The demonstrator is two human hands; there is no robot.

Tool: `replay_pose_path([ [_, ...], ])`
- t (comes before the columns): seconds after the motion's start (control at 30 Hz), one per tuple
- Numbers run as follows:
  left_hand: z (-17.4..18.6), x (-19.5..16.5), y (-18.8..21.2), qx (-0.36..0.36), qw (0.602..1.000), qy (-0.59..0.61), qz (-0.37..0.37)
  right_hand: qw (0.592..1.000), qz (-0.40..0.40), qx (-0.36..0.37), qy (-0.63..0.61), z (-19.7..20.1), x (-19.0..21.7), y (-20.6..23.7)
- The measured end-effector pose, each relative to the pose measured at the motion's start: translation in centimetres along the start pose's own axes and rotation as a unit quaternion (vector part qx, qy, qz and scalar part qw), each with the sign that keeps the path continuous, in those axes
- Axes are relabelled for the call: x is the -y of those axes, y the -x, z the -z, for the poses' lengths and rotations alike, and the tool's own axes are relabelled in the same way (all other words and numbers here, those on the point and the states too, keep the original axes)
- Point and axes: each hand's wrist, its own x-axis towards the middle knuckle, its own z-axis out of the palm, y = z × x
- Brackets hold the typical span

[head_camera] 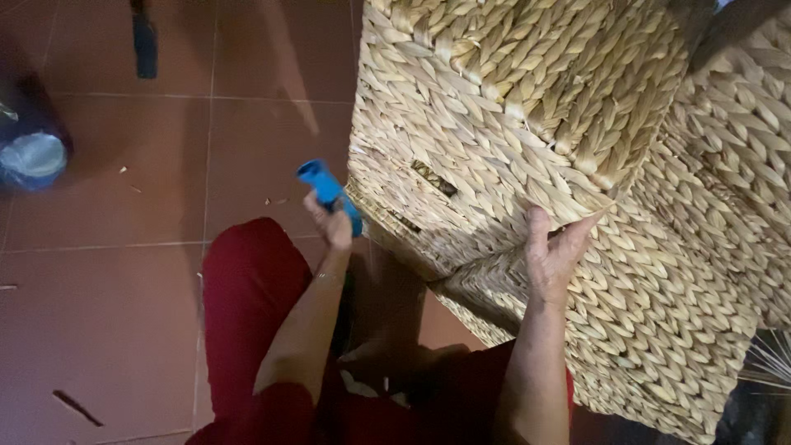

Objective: The person first wipes the surfaces of finished woven water hyacinth baskets with a blue sponge, then sits on the floor and weaves a new basket: they insert dried stalks into a rectangular frame and weave and tighten strands around the frame by hand, tucking and pulling the fibers to build up the basket wall.

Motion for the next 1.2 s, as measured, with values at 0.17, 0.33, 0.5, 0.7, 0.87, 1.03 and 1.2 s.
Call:
replay_pose_path([
  [0.17,-2.8,0.3,3.2,0.052,0.982,-0.182,-0.031,0.999,0.025,-0.002,0.020,0.0,-0.4,0.2],
  [0.33,-1.3,2.3,9.5,0.282,0.853,-0.323,-0.298,1.000,0.007,-0.002,-0.001,0.1,-1.3,0.2],
  [0.5,0.4,3.8,12.3,0.463,0.721,-0.388,-0.340,1.000,0.010,0.004,-0.010,0.2,-1.9,-0.1],
  [0.7,2.1,5.8,9.0,0.337,0.900,-0.267,-0.071,1.000,0.024,0.008,-0.015,0.4,-2.0,0.3],
  [0.87,2.2,4.0,2.4,0.003,0.983,-0.120,0.140,1.000,0.019,0.005,0.019,0.4,-2.2,0.6],
  [1.03,0.2,1.7,-2.0,-0.107,0.992,-0.068,0.027,1.000,0.014,0.003,-0.016,0.3,-1.7,0.8],
  [1.2,-1.9,2.4,0.7,0.056,0.971,-0.224,-0.067,1.000,-0.013,0.005,-0.029,0.1,-0.8,0.8],
])
